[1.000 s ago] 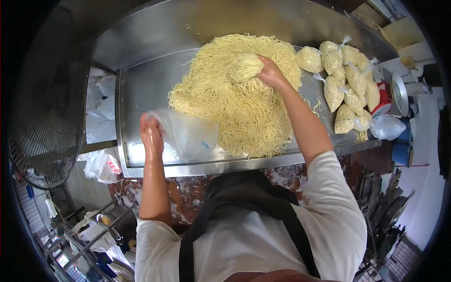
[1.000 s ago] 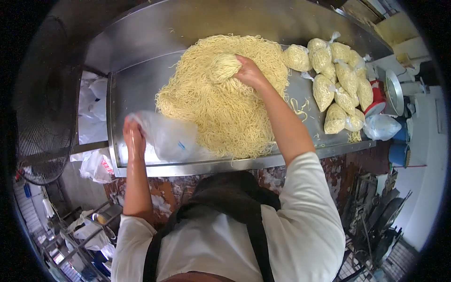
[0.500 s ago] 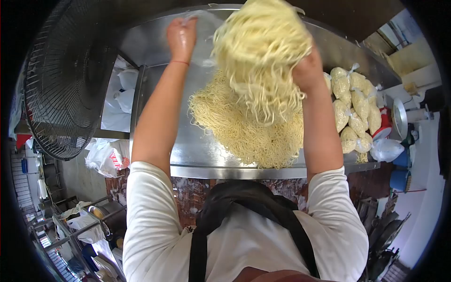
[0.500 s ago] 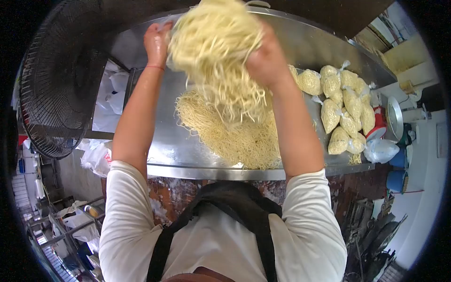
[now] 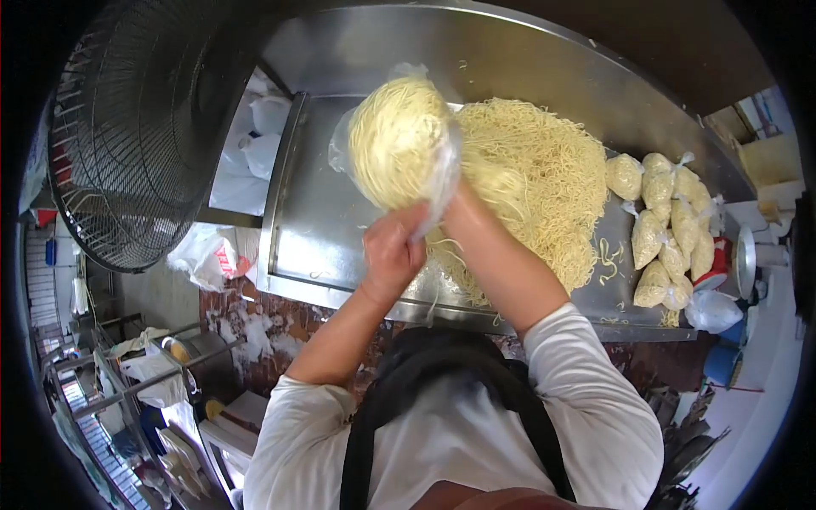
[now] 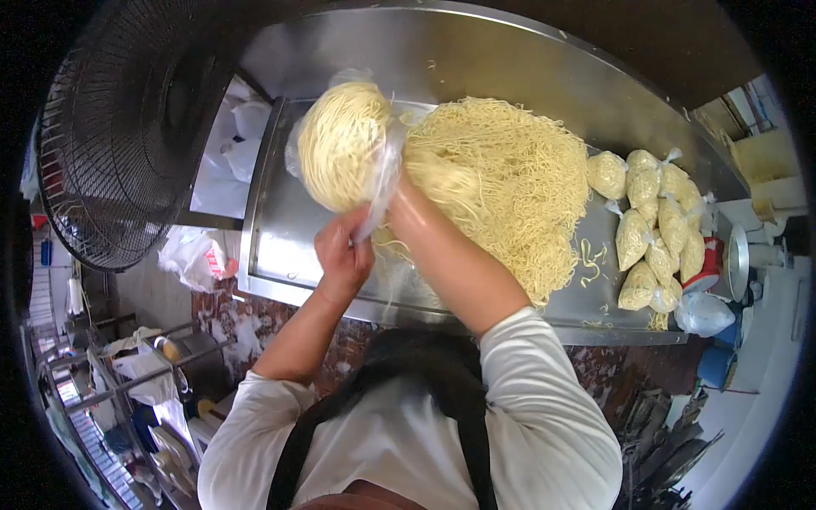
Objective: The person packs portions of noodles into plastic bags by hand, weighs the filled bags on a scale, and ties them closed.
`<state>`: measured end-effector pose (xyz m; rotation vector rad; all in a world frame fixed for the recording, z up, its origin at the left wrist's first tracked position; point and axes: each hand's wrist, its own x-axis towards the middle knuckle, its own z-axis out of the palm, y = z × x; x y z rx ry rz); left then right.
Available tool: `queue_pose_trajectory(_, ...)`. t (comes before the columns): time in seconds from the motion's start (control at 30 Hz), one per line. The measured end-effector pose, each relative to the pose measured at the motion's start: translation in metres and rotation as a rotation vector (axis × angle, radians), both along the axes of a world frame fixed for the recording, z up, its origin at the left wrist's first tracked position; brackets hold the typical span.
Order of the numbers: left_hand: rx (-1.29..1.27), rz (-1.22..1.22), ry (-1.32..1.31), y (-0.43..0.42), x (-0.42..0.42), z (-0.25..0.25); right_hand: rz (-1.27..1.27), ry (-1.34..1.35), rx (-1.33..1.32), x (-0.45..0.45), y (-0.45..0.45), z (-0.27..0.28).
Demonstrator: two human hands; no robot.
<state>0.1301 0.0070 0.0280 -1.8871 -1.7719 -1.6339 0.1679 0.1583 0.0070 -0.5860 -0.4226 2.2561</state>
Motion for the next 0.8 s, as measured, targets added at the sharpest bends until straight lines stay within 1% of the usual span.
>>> queue_pose_trajectory(0.03, 0.009, 0.082, -0.011, 0.006, -0.004, -0.02, -0.005, -0.035, -0.089, -0.018, 0.001, -0.029)
queue_pose_trajectory(0.07, -0.098, 0.111, -0.068, 0.008, -0.013, -0.045, -0.013, -0.071, -0.179, -0.029, 0.001, -0.056)
queue_pose_trajectory(0.1, -0.205, 0.138, -0.126, 0.009, -0.025, -0.074, 0.132, -0.542, -0.067, -0.034, 0.001, -0.081)
queue_pose_trajectory(0.17, -0.399, 0.177, -0.273, 0.002, -0.044, -0.116, 0.395, -0.941, 1.009, -0.007, -0.005, -0.125)
queue_pose_trajectory(0.2, -0.483, 0.193, -0.366, -0.001, -0.05, -0.126, 0.52, -1.081, 1.577, 0.0, -0.007, -0.129)
queue_pose_trajectory(0.23, -0.58, 0.209, -0.465, -0.01, -0.052, -0.138, 0.586, -1.123, 1.555, 0.0, -0.015, -0.136)
queue_pose_trajectory(0.27, -0.588, 0.209, -0.52, -0.011, -0.054, -0.15, 0.643, -1.166, 1.547, -0.002, -0.014, -0.141)
queue_pose_trajectory(0.33, -0.609, 0.205, -0.624, -0.011, -0.047, -0.156, 0.751, -1.251, 1.52, -0.005, -0.015, -0.127)
queue_pose_trajectory(0.4, -0.61, 0.166, -0.597, -0.011, -0.04, -0.147, 0.847, -1.336, 1.497, -0.011, -0.013, -0.11)
queue_pose_trajectory(0.47, -0.576, 0.127, -0.579, -0.013, -0.029, -0.129, 0.824, -0.972, 1.342, -0.033, -0.007, -0.098)
queue_pose_trajectory(0.5, -0.537, 0.108, -0.573, -0.015, -0.024, -0.119, 0.801, -0.796, 1.264, -0.046, -0.002, -0.094)
queue_pose_trajectory(0.53, -0.497, 0.092, -0.566, -0.016, -0.023, -0.11, 0.61, -0.784, 1.236, -0.056, -0.001, -0.112)
queue_pose_trajectory(0.57, -0.521, 0.096, -0.546, -0.018, -0.024, -0.102, 0.425, -0.768, 1.194, -0.062, -0.008, -0.151)
queue_pose_trajectory(0.6, -0.579, 0.021, -0.573, -0.021, -0.027, -0.104, 0.247, -0.749, 1.149, -0.063, -0.014, -0.181)
queue_pose_trajectory(0.67, -0.693, -0.137, -0.623, -0.027, -0.044, -0.113, 0.31, -0.713, 1.322, -0.043, -0.026, -0.208)
queue_pose_trajectory(0.73, -0.643, -0.204, -0.344, -0.035, -0.076, -0.111, 0.645, -0.83, 1.593, -0.007, -0.033, -0.173)
queue_pose_trajectory(0.77, -0.613, -0.237, -0.207, -0.035, -0.088, -0.112, 0.979, -0.956, 1.759, 0.019, -0.036, -0.116)
queue_pose_trajectory(0.8, -0.581, -0.144, 0.053, -0.031, -0.093, -0.114, 0.949, -1.082, 1.696, 0.043, -0.038, -0.093)
